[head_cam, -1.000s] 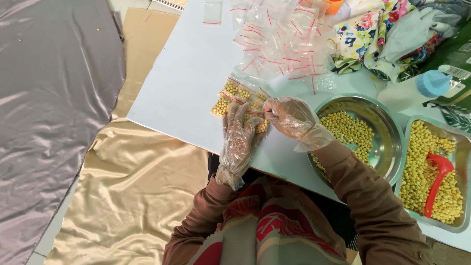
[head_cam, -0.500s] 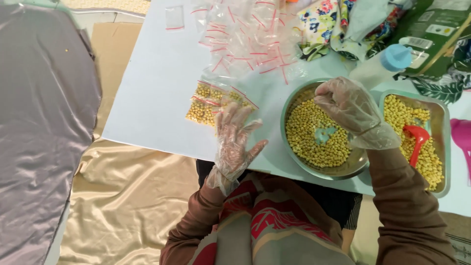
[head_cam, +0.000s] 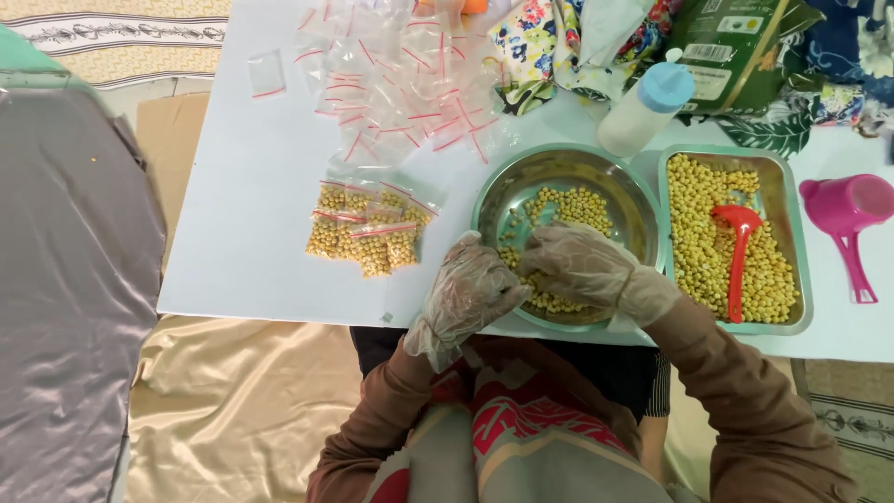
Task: Manually sorting and inspecting small yellow nuts from a bowl and placing them into small plastic bags.
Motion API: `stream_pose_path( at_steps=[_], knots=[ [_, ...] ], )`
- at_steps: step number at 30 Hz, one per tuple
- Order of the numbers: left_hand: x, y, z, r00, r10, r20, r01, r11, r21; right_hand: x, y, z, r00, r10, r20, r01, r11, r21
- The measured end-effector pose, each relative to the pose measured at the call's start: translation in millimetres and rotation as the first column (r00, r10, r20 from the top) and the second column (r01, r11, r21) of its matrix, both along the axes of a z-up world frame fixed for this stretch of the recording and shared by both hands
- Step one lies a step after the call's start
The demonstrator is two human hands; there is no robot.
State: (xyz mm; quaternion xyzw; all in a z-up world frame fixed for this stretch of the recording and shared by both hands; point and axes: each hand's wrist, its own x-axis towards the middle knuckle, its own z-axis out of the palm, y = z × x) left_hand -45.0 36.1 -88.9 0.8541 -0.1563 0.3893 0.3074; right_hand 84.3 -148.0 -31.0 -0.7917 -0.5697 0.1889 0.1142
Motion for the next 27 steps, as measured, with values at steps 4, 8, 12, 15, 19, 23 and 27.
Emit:
stream_pose_path(
  at_steps=[4,8,12,15,19,23,27],
  knots=[
    [-3,12,23,0.996,-0.088,0.034,0.087,0.996,0.020,0,-34,29,0.991,-0.087,0.098,0.095,0.992,-0.083],
    [-1,19,33,0.988,-0.086,0.127,0.084,0.996,0.020,7,-53,10,0.983,-0.154,0.100,0.152,0.988,0.029],
    [-8,8,78,0.987,-0.115,0.110,0.129,0.983,-0.133,7,-50,13,0.974,-0.207,0.089,0.190,0.967,0.170],
    [9,7,80,0.995,-0.089,0.038,0.094,0.985,-0.144,-19,-23,66,0.908,-0.393,-0.145,0.419,0.849,0.323],
    [27,12,94,0.996,-0.094,-0.011,0.089,0.972,-0.219,-5,-9,79,0.954,-0.292,-0.062,0.298,0.917,0.266],
    [43,20,85,0.987,-0.067,-0.147,-0.021,0.848,-0.530,40,6,66,0.892,-0.404,0.201,0.352,0.902,0.248],
    [51,30,74,0.929,0.040,-0.368,-0.289,0.701,-0.652,108,30,28,0.878,-0.386,0.284,0.267,0.886,0.379]
  ],
)
